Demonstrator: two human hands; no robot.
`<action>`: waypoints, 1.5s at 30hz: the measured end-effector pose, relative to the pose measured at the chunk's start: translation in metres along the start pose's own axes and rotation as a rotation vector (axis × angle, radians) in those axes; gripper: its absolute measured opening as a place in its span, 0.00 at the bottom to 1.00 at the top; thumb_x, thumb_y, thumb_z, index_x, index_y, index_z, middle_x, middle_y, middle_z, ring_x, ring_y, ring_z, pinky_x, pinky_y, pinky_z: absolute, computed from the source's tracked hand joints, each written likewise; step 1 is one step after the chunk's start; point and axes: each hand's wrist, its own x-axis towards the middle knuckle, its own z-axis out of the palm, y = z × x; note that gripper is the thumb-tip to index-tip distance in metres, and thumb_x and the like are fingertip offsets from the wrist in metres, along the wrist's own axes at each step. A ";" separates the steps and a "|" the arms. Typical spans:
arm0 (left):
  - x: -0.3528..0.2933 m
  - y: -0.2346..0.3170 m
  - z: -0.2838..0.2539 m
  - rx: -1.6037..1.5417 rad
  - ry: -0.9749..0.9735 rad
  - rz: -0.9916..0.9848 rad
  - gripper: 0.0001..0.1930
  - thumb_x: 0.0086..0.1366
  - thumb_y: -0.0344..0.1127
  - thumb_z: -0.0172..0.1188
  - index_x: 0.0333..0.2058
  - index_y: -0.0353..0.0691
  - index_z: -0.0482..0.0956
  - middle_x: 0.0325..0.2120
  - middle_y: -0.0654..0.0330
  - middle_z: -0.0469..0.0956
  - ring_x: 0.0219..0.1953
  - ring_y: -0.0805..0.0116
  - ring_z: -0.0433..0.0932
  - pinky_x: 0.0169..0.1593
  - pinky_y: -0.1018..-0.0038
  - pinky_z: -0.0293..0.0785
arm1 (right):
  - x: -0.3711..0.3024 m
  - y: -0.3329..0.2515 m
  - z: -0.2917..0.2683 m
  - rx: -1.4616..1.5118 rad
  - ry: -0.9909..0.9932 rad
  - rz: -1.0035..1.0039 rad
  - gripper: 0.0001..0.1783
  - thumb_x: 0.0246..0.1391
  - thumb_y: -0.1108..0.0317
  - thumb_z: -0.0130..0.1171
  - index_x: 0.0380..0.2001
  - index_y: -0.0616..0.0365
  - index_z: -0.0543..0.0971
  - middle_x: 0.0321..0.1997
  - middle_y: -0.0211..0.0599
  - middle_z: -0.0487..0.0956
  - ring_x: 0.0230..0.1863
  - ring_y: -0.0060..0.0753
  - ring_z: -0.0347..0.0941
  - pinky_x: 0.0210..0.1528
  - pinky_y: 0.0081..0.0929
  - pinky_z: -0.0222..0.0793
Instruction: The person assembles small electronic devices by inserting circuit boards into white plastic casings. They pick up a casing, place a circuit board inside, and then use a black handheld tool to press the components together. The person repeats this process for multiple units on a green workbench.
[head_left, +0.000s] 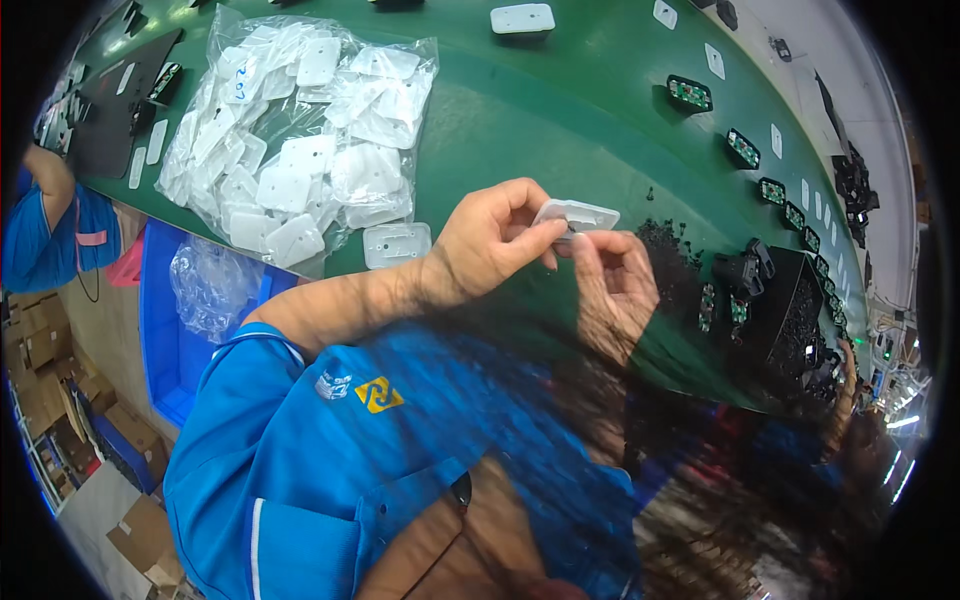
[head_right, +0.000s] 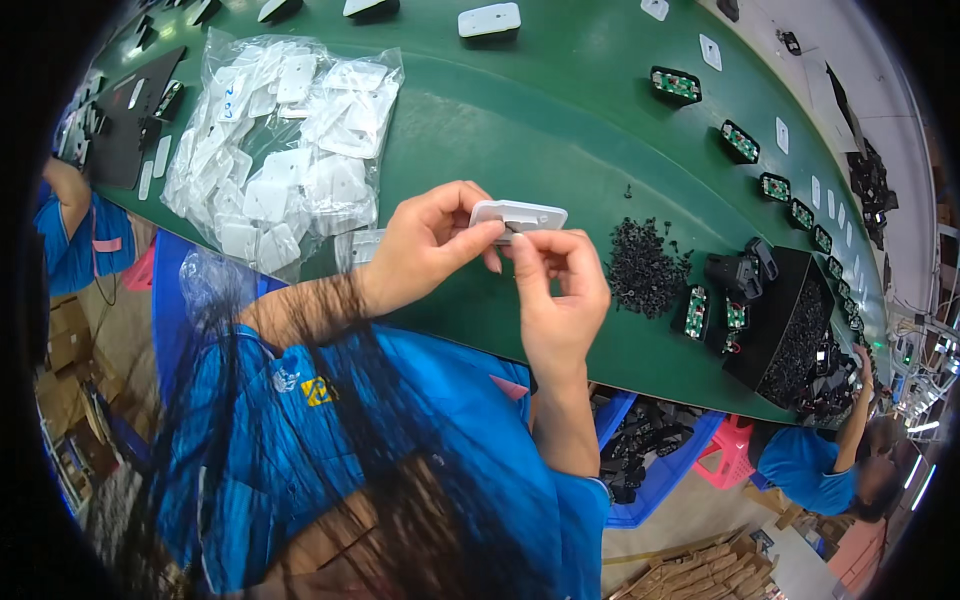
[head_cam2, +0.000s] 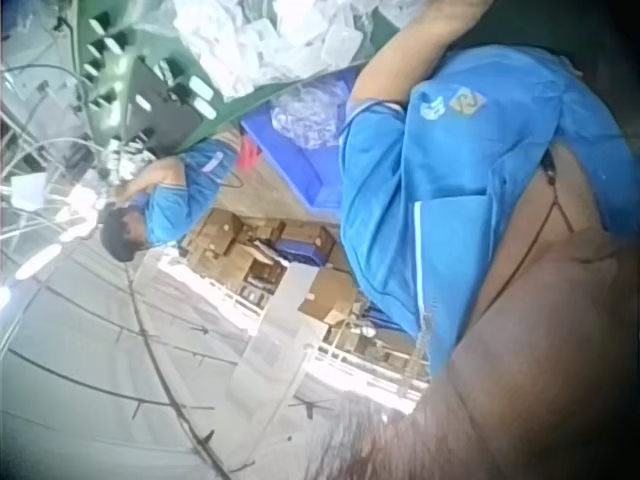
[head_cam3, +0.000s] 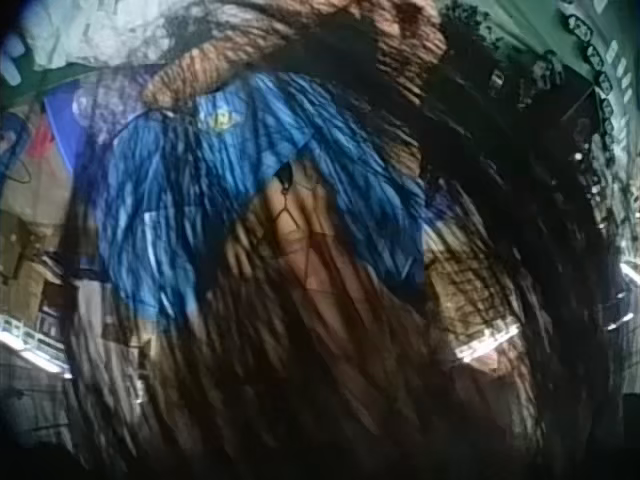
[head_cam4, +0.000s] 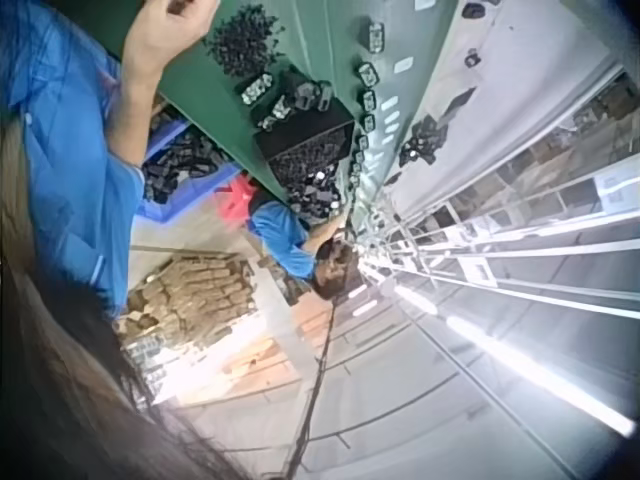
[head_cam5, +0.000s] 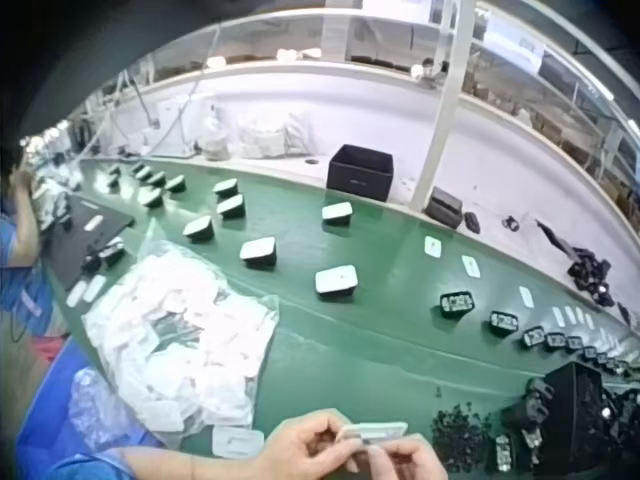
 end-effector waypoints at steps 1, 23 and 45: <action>0.000 0.002 -0.001 -0.077 0.010 -0.043 0.04 0.64 0.25 0.54 0.37 0.31 0.70 0.38 0.55 0.75 0.35 0.70 0.78 0.38 0.77 0.76 | 0.001 0.003 -0.002 -0.001 0.055 -0.026 0.06 0.52 0.75 0.62 0.32 0.64 0.75 0.31 0.28 0.71 0.28 0.14 0.65 0.30 0.14 0.61; 0.016 0.015 -0.009 -0.003 -0.044 -0.174 0.08 0.67 0.25 0.45 0.42 0.29 0.70 0.34 0.55 0.78 0.31 0.69 0.82 0.39 0.76 0.77 | 0.031 0.023 -0.024 0.160 -0.191 0.246 0.13 0.51 0.71 0.64 0.36 0.63 0.72 0.26 0.27 0.75 0.22 0.10 0.67 0.21 0.10 0.59; 0.095 -0.015 -0.032 1.294 0.019 0.288 0.19 0.54 0.40 0.63 0.41 0.37 0.70 0.36 0.52 0.67 0.36 0.51 0.72 0.38 0.61 0.72 | 0.228 0.054 -0.071 -0.696 -0.073 -0.193 0.25 0.50 0.65 0.61 0.53 0.53 0.69 0.35 0.38 0.78 0.35 0.42 0.73 0.44 0.34 0.64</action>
